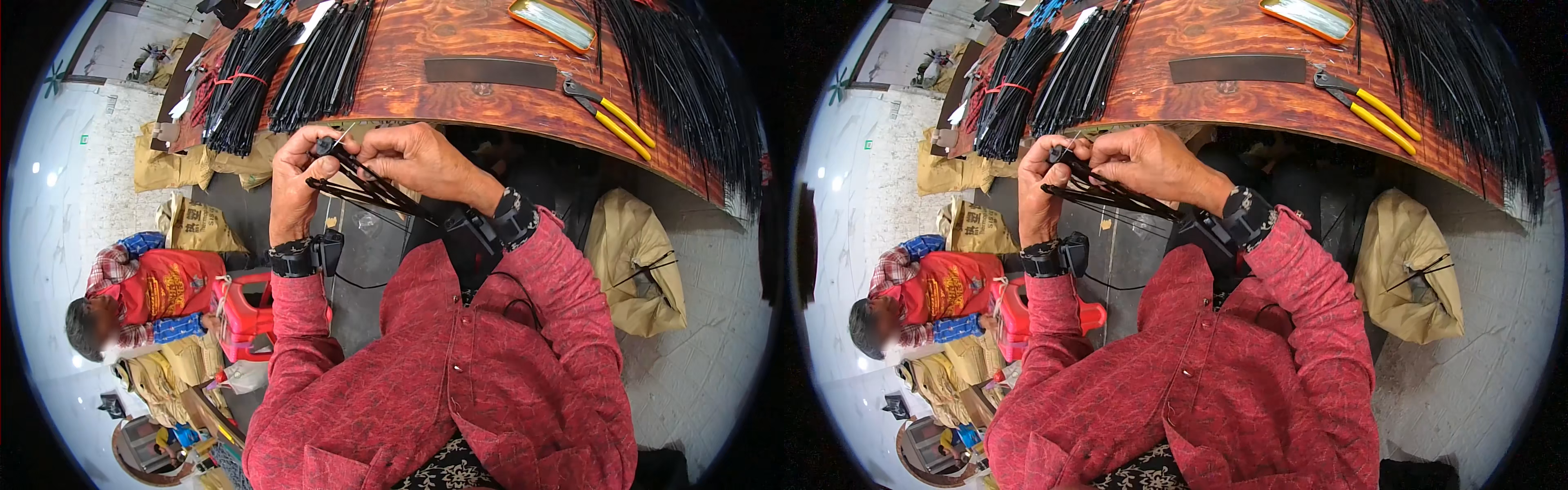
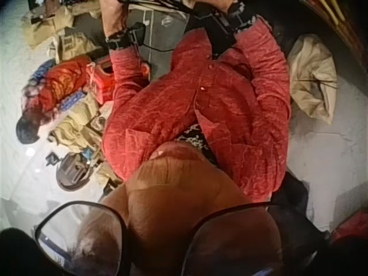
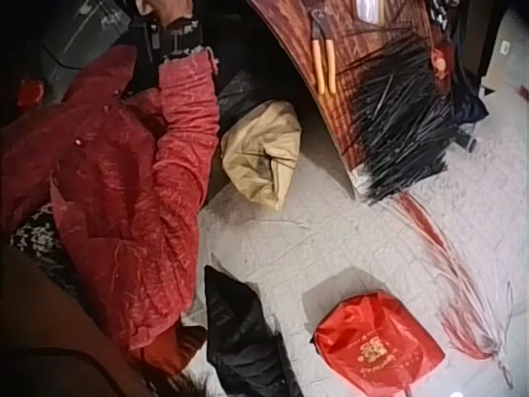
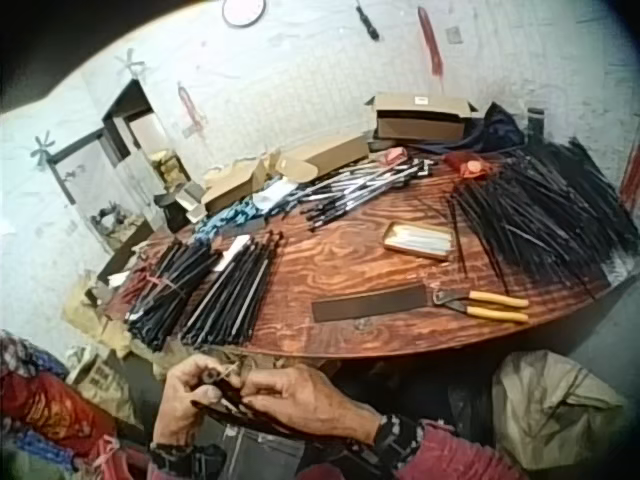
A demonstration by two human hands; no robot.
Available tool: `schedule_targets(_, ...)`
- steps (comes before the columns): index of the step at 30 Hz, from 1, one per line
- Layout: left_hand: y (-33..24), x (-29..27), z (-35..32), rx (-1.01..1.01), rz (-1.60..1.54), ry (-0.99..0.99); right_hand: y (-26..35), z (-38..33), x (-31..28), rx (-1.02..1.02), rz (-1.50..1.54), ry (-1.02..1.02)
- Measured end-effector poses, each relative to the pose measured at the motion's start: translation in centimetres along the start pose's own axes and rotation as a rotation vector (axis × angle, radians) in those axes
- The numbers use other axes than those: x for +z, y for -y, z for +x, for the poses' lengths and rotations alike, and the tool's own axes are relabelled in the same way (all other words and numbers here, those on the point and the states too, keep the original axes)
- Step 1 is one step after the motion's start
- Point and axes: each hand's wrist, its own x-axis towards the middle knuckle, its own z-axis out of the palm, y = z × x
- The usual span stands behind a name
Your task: Bundling and trimming black plastic components at a factory workbench.
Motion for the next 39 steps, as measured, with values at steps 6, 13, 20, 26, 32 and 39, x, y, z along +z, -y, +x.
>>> schedule_targets(6,0.4,0.3,0.7,0.019,0.020,0.074,-1.2,0.1,-1.2,0.254,0.357,0.139)
schedule_targets(13,1.3,1.0,1.6,0.060,-0.120,0.157,-0.9,0.0,-2.0,0.318,0.141,0.064)
schedule_targets(20,2.0,1.6,2.5,-0.003,-0.077,0.013,-1.9,-1.0,-1.5,0.143,0.039,-0.125)
schedule_targets(26,2.9,1.3,3.0,0.025,-0.112,-0.020,0.0,-1.7,1.1,-0.040,-0.434,-0.138)
schedule_targets(32,5.9,1.3,3.4,0.010,-0.633,0.152,-0.6,-1.0,2.0,0.007,-0.557,-0.138)
schedule_targets(39,6.7,1.4,3.6,-0.062,-0.813,0.076,-1.1,-0.5,3.6,0.009,-0.621,-0.298)
